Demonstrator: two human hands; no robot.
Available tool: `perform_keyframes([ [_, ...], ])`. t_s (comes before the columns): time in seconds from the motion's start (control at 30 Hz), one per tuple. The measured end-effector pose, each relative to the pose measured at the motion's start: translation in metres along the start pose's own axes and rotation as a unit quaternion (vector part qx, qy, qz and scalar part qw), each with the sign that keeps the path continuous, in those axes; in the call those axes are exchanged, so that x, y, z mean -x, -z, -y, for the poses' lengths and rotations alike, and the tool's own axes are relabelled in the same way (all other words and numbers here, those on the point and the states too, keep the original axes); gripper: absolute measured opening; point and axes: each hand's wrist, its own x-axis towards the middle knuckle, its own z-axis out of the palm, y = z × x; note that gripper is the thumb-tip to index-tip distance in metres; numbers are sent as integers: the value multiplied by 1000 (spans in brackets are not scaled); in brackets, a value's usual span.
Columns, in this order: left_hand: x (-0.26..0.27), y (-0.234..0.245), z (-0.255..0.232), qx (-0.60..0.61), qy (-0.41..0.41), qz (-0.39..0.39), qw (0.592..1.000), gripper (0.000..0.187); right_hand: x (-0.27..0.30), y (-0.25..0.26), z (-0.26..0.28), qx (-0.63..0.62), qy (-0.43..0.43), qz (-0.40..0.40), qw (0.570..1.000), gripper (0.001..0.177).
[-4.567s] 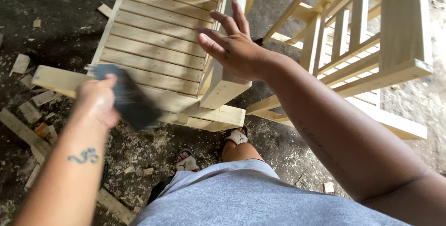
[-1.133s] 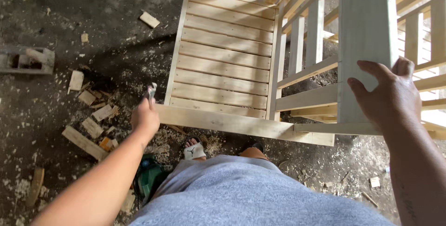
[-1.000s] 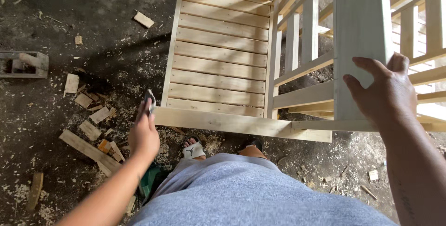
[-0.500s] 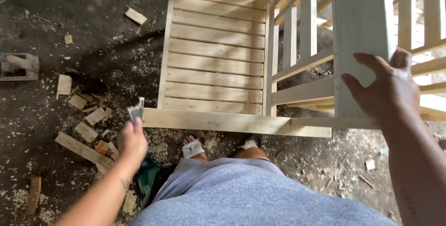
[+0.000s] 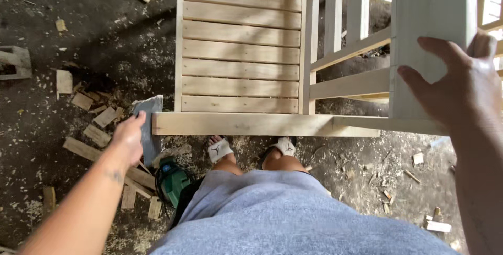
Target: The person sands a wooden chair with a piece of sandpaper. They rub the sandpaper against different parts of the wooden frame, including the legs and the seat slats.
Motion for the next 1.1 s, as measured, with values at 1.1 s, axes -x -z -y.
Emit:
perform_keyframes([
  [1.1, 45, -29, -11, -467, -234, -111, 845, 33, -9, 4, 3, -48, -70, 28, 996, 57],
])
